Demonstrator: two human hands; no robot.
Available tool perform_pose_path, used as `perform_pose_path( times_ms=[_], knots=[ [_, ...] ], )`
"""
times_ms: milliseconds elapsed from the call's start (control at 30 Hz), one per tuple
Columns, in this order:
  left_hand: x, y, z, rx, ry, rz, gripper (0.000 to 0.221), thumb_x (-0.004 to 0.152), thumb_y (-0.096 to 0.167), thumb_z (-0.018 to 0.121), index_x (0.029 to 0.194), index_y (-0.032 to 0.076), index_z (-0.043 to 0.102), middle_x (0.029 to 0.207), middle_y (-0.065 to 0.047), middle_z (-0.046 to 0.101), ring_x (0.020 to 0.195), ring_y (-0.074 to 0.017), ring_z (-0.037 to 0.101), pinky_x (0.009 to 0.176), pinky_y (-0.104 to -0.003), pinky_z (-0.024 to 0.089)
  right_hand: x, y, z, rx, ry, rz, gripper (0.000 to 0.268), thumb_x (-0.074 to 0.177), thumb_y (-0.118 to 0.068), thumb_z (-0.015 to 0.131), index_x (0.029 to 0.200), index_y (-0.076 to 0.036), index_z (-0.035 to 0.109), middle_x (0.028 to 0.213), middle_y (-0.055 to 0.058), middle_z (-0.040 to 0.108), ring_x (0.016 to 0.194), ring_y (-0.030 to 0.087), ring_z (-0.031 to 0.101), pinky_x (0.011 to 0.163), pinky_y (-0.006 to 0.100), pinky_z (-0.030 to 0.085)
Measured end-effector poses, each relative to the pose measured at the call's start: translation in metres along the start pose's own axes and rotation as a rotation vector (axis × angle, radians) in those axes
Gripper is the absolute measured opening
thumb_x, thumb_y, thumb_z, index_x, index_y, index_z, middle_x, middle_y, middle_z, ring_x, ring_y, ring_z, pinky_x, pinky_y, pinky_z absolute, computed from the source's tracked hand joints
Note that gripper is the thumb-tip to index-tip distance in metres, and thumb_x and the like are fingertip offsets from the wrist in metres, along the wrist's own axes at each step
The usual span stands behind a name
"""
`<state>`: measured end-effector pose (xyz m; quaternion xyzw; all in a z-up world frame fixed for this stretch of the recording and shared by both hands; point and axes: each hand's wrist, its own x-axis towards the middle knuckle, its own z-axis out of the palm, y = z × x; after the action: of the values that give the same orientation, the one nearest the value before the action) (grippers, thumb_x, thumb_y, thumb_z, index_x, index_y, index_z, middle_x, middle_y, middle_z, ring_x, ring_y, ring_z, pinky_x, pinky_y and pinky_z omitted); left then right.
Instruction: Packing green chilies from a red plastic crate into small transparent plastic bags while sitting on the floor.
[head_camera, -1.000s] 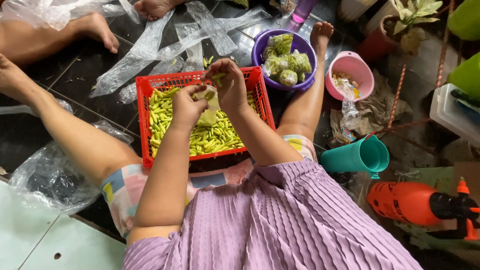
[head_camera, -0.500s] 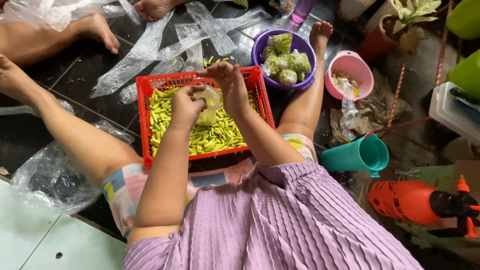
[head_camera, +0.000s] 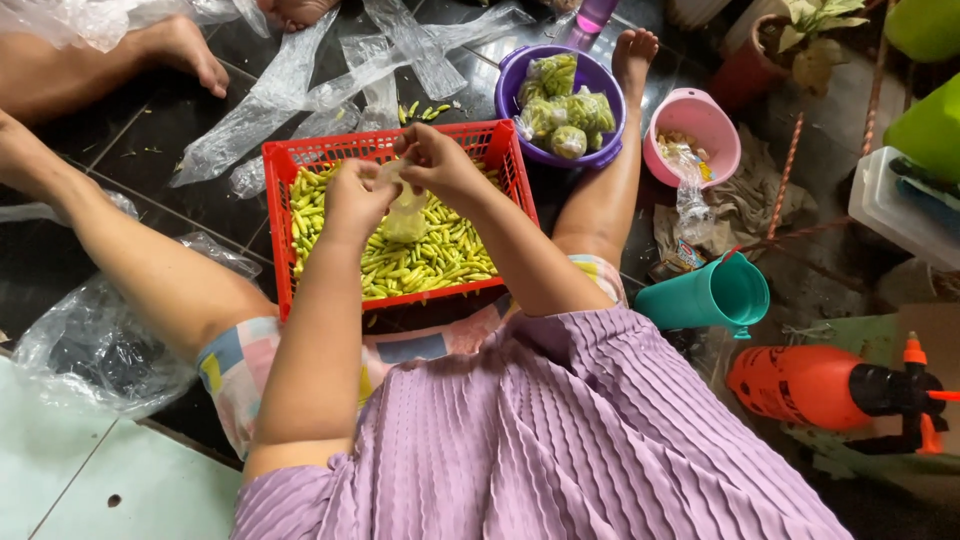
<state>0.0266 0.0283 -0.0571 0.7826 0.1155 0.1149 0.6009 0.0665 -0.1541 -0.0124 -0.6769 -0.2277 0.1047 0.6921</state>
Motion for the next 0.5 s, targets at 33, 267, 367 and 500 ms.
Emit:
perform_pose_path(
  times_ms=[33, 267, 367, 500],
  knots=[
    [0.005, -0.011, 0.000, 0.175, -0.073, -0.036, 0.027, 0.075, 0.020, 0.078, 0.100, 0.013, 0.069, 0.074, -0.006, 0.072, 0.058, -0.0180, 0.072, 0.051, -0.029, 0.060, 0.001, -0.004, 0.002, -0.019, 0.011, -0.040, 0.031, 0.080, 0.005, 0.070, 0.109, -0.005, 0.064, 0.071, 0.008, 0.065, 0.051, 0.014, 0.066, 0.052, 0.025, 0.053],
    [-0.020, 0.081, -0.039, 0.397, 0.121, 0.478, 0.009, 0.082, 0.008, 0.075, 0.081, 0.005, 0.067, 0.068, -0.006, 0.064, 0.056, -0.0230, 0.055, 0.054, -0.037, 0.047, -0.009, -0.080, 0.014, -0.524, 0.106, -0.231, 0.023, 0.078, 0.008, 0.067, 0.094, -0.007, 0.062, 0.076, 0.000, 0.059, 0.064, 0.012, 0.049, 0.057, 0.025, 0.043],
    [-0.014, 0.057, -0.035, 0.514, 0.103, 0.365, 0.016, 0.083, 0.025, 0.082, 0.079, 0.014, 0.072, 0.069, -0.009, 0.071, 0.077, -0.0383, 0.073, 0.067, -0.048, 0.055, 0.008, -0.029, 0.005, -0.691, 0.201, -0.284, 0.015, 0.079, -0.014, 0.075, 0.090, -0.022, 0.071, 0.074, 0.007, 0.066, 0.071, 0.031, 0.068, 0.069, 0.041, 0.053],
    [-0.010, 0.033, -0.036, 0.474, 0.113, 0.305, 0.014, 0.086, 0.024, 0.079, 0.082, 0.014, 0.071, 0.071, -0.009, 0.071, 0.079, -0.0377, 0.073, 0.069, -0.047, 0.056, -0.004, -0.020, 0.012, -0.608, 0.266, -0.283, 0.017, 0.079, -0.012, 0.074, 0.093, -0.022, 0.070, 0.078, 0.004, 0.065, 0.073, 0.026, 0.068, 0.072, 0.037, 0.054]
  ],
)
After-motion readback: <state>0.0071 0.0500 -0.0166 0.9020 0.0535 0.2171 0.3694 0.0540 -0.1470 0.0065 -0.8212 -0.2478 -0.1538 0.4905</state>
